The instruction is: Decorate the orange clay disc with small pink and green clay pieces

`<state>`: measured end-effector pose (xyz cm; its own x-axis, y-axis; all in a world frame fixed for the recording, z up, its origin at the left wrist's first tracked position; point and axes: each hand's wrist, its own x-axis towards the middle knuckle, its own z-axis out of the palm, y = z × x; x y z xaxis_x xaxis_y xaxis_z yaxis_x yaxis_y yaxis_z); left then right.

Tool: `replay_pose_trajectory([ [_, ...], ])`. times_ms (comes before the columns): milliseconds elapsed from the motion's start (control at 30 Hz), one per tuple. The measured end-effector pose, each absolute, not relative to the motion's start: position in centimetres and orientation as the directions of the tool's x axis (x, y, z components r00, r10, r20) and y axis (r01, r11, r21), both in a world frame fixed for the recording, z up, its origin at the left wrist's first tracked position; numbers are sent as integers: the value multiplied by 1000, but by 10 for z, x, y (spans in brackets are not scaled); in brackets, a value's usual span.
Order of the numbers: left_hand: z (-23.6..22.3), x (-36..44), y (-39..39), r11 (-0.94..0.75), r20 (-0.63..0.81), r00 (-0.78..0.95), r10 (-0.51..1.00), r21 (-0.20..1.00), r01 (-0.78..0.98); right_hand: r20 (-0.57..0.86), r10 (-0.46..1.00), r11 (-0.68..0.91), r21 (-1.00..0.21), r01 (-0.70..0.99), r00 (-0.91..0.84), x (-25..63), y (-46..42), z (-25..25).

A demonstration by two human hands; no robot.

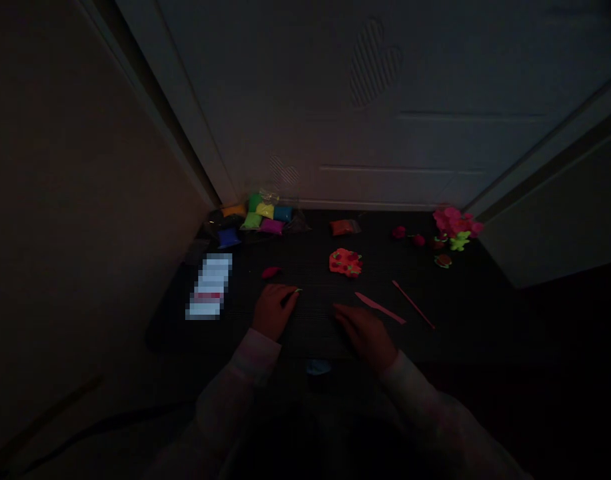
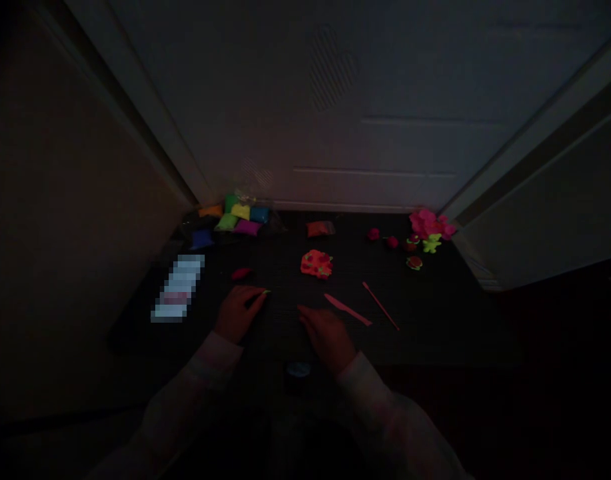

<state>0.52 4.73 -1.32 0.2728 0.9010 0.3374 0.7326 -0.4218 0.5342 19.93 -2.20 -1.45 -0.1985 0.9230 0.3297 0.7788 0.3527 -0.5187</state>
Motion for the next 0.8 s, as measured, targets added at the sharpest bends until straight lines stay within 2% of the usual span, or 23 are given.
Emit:
replay_pose_trajectory([
  [333,-13,5,47,-422,337,273,901,533,733,314,909,373,-328,868,-273,200,-30,-19],
  [533,-12,6,46,-415,328,270,905,542,731,212,907,391,-104,915,-363,194,-69,-18],
  [700,-13,7,47,-415,326,272,905,545,728,128,870,490,-130,862,-476,175,-59,-10],
  [800,-12,7,46,-416,323,275,906,545,729,130,899,435,-140,889,-419,178,-44,-8],
])
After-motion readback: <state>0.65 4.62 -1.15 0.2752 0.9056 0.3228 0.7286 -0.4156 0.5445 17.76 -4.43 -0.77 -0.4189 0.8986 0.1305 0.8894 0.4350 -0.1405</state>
